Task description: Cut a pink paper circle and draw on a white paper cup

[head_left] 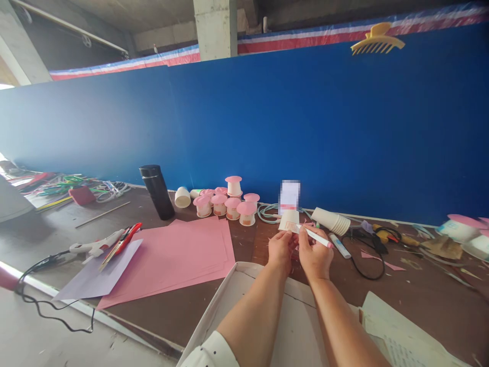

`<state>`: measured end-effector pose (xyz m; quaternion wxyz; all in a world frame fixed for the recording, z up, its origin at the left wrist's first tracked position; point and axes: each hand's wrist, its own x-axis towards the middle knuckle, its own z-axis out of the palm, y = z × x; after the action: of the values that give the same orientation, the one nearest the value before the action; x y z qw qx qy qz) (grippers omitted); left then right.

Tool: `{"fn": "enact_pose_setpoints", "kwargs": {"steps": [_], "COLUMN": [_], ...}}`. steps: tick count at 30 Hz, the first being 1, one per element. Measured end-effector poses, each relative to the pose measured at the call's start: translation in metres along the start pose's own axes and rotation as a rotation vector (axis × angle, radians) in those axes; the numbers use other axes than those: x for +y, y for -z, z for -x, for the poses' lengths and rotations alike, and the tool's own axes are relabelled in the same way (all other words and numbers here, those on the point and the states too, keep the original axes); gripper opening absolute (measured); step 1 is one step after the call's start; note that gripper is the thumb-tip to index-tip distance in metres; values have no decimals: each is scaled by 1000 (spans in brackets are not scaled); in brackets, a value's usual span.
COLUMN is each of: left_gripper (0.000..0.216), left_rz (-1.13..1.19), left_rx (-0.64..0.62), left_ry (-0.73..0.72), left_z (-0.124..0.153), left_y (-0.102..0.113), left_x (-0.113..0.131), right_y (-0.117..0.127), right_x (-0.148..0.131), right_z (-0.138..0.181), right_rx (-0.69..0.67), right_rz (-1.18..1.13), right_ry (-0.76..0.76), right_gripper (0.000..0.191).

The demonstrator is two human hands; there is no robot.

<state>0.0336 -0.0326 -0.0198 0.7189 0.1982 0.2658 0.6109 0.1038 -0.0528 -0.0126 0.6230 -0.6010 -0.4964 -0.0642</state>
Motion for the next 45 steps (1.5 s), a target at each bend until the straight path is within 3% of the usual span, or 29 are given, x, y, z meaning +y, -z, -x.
{"fn": "enact_pose_setpoints", "kwargs": {"steps": [11, 23, 30, 45], "left_gripper": [21, 23, 15, 9], "left_rz": [-59, -2, 74, 80], "left_rx": [68, 11, 10, 47], "left_ry": [55, 13, 23, 73], "left_z": [4, 0, -1, -2], "left_y": [-3, 0, 0, 1], "left_x": [2, 0, 0, 1], "right_y": [-1, 1, 0, 0], "right_x": [2, -1, -1, 2], "right_z": [0, 0, -2, 0], "right_rx": [-46, -72, 29, -32], "right_rz": [15, 41, -15, 14], "right_ry": [-23, -41, -3, -23], "right_gripper": [38, 33, 32, 35]}}
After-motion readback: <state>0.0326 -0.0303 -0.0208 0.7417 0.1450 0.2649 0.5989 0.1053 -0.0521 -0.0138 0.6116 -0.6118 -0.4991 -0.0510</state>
